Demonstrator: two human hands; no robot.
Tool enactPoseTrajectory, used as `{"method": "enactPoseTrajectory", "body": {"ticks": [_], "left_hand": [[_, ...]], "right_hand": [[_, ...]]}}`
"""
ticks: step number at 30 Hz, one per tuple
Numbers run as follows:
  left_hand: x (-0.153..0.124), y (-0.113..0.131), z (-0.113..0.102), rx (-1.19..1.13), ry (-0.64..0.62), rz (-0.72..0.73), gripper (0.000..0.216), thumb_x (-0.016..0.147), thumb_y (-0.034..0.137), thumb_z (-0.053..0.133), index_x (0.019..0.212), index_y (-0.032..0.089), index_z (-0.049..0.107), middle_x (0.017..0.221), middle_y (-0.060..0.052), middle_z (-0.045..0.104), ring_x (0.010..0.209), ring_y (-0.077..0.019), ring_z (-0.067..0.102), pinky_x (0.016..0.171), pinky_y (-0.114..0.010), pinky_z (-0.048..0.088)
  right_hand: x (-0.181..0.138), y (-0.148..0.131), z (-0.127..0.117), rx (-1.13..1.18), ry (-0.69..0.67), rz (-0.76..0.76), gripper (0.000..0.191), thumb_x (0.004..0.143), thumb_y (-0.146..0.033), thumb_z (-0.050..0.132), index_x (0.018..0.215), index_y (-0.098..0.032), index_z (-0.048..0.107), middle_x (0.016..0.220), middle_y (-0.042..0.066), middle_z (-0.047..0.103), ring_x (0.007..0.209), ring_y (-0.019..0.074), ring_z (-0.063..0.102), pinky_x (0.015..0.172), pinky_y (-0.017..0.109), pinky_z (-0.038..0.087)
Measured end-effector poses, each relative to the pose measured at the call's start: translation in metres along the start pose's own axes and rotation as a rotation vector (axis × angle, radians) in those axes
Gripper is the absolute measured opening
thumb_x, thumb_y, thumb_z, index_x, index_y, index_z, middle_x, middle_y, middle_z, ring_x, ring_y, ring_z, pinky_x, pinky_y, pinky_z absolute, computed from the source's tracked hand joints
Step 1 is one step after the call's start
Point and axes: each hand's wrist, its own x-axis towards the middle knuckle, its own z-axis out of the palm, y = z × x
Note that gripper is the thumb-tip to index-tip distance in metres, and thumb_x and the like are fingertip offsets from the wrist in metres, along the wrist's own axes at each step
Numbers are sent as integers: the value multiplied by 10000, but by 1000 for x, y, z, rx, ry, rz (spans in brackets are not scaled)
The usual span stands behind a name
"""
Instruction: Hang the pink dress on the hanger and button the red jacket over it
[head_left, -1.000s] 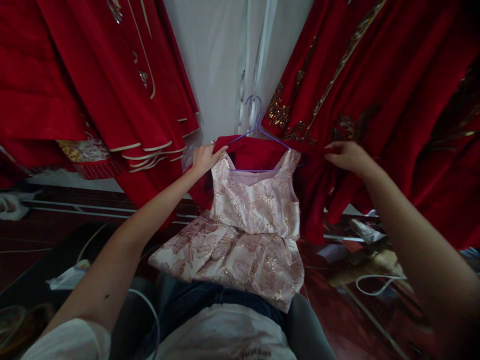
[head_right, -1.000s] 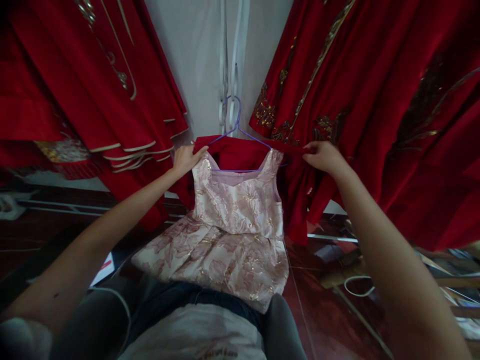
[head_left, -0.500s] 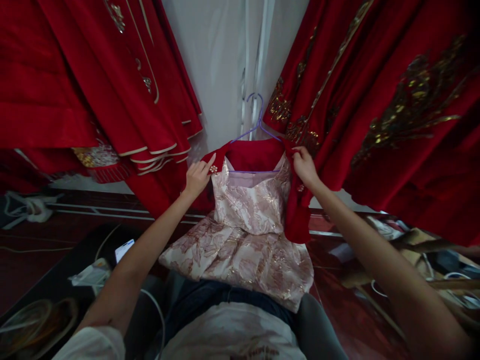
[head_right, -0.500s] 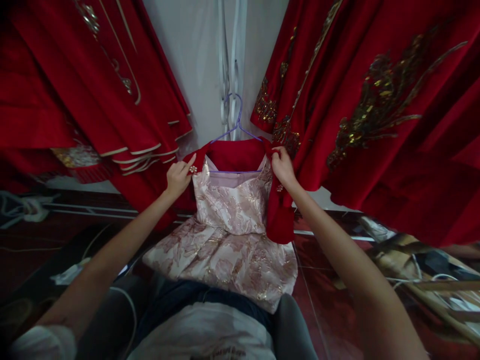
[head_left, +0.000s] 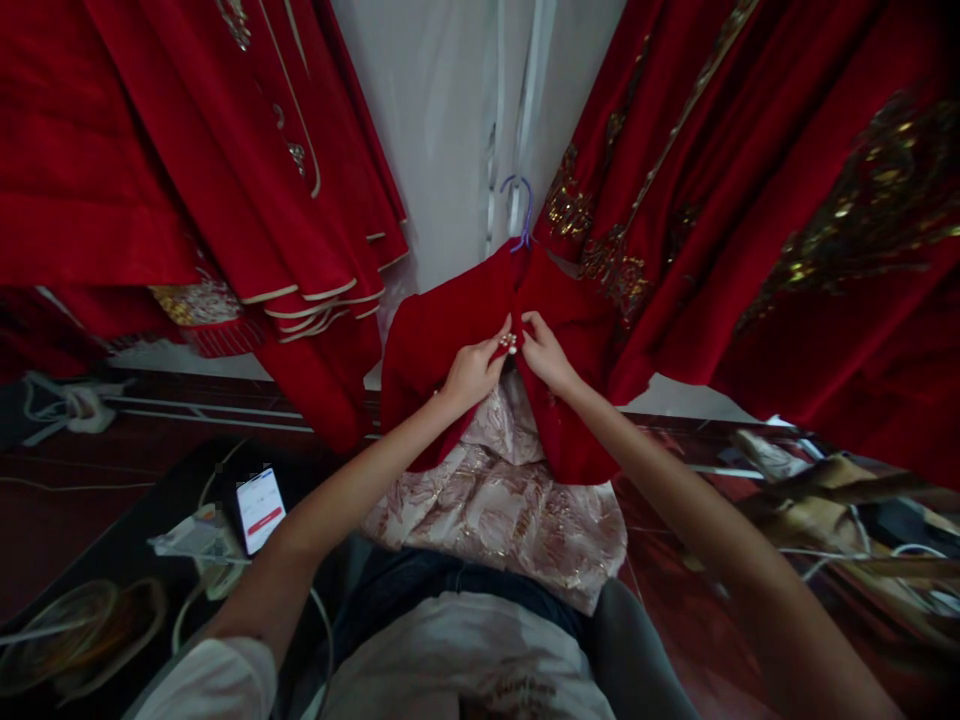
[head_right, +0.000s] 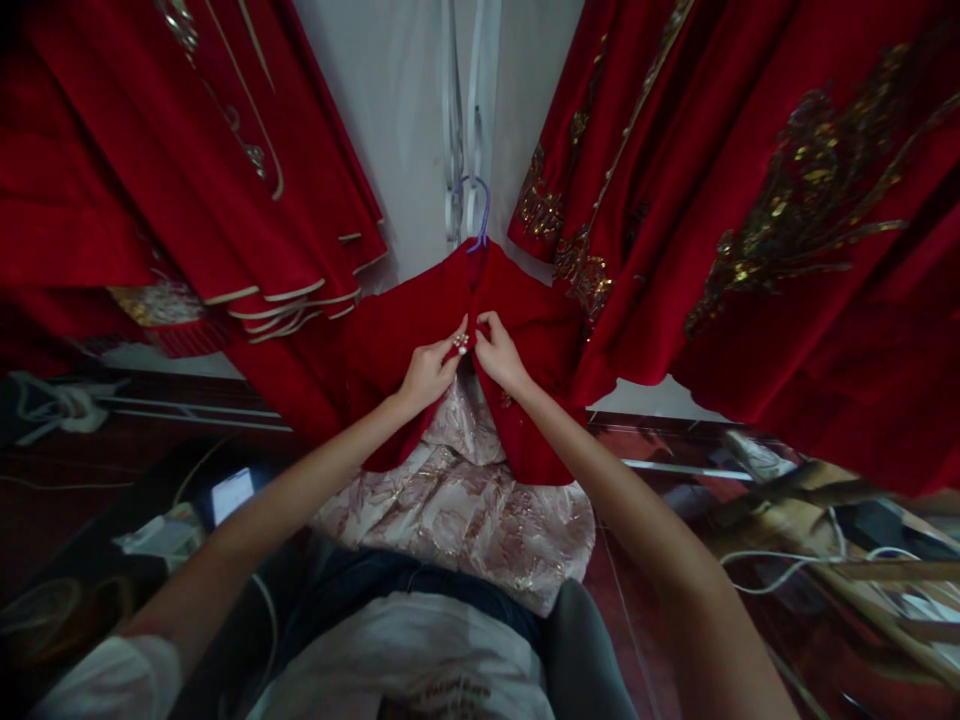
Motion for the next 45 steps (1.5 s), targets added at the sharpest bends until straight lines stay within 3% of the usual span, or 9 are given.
{"method": "enactPoseTrajectory", "body": {"ticks": [3,7,13,19,24,28,32,39,45], "left_hand": [[-14,-15,1,60,22,-67,462,893,137,487,1346,213,537,1001,-70,690,918,-193,638,857,-297,484],[0,-30,-11,188,154,-128,387,830,142,587,1205,216,644,1019,-79,622,973,-208,593,900,-344,478],[20,-6,1,-45,188,-187,177,763,130,646,930,189,662,875,-30,687,818,-173,648,790,-294,515],[9,-7,6,-313,128,-223,336,722,64,654,1036,180,687,1003,-57,682,868,-148,659,827,-275,530],[3,-11,6,-212,189,-274,291,767,174,690,1056,200,714,980,-66,657,936,-175,624,863,-311,510],[8,-3,10,-222,201,-281,293,739,88,672,1008,199,698,919,-38,687,846,-151,645,819,-287,510],[11,-1,14,-278,291,-310,261,670,83,710,904,178,645,841,-11,691,808,-144,661,805,-276,512],[9,-5,12,-494,262,-375,142,667,119,705,802,157,681,865,-43,732,826,-157,682,844,-305,529],[5,2,9,-572,256,-362,170,683,162,723,853,152,713,911,-64,748,854,-165,693,866,-318,535]], "right_hand": [[-14,14,-5,-72,76,19,171,753,-317,455,898,-226,464,884,13,569,831,173,543,854,327,426],[-23,9,-18,-223,158,-60,197,767,-285,479,956,-231,471,914,29,606,823,182,588,808,318,451],[-24,-19,-6,-257,121,-155,135,735,-250,540,865,-234,507,828,2,626,726,156,618,713,273,495],[-25,-13,1,-236,104,-155,199,737,-274,586,921,-231,522,893,20,658,762,171,665,643,272,532],[-30,-1,5,-171,122,-157,336,745,-273,605,1063,-215,514,981,56,673,845,183,675,613,271,554],[-30,3,7,-150,112,-162,367,744,-259,601,1100,-217,518,1013,65,682,876,184,675,645,283,562],[-33,4,5,-158,110,-177,398,754,-275,610,1141,-221,533,1057,70,680,908,192,673,645,290,571],[-42,0,5,-149,73,-187,473,866,-356,535,1329,-261,537,1291,65,618,1070,225,648,761,351,605],[-36,1,3,-155,141,-223,363,925,-389,486,1220,-264,657,1243,24,658,1155,215,617,1033,390,487]]}}
